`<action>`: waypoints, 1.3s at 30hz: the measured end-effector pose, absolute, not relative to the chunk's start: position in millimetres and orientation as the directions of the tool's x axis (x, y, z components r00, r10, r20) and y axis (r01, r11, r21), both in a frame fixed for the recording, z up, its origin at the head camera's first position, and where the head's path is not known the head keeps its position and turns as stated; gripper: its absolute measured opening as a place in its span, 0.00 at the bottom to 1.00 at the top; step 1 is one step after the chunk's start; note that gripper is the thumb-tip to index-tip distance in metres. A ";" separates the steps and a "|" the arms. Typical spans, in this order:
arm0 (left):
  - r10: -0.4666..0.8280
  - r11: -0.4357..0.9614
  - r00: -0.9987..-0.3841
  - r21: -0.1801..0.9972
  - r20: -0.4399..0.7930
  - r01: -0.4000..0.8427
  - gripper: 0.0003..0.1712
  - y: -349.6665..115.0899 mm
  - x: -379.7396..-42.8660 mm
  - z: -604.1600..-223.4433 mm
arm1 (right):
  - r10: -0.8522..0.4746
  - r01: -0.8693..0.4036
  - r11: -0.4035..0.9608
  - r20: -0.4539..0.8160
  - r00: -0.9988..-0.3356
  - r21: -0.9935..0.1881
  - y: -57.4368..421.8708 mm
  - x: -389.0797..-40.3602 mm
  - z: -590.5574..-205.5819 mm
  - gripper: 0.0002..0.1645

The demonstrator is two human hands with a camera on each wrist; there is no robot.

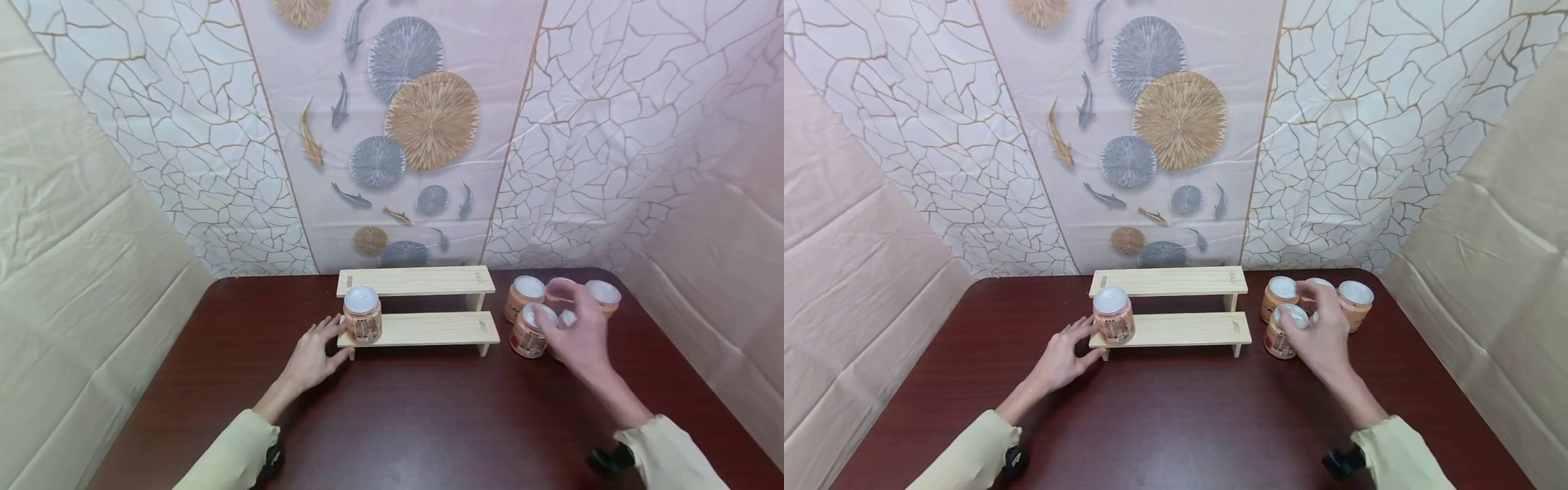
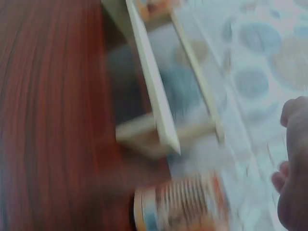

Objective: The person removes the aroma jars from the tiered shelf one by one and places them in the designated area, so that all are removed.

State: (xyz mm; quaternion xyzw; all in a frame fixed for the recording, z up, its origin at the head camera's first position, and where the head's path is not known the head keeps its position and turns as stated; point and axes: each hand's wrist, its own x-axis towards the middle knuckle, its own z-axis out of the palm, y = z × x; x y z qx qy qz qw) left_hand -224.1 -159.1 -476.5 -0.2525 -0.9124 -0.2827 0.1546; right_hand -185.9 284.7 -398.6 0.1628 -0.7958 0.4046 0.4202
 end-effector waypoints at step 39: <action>0.385 0.702 -0.802 0.419 0.456 0.575 0.30 -158.1 -222.9 -475.1 | -0.321 -0.491 0.229 0.411 -0.853 -0.841 71.1 -222.6 -422.9 0.46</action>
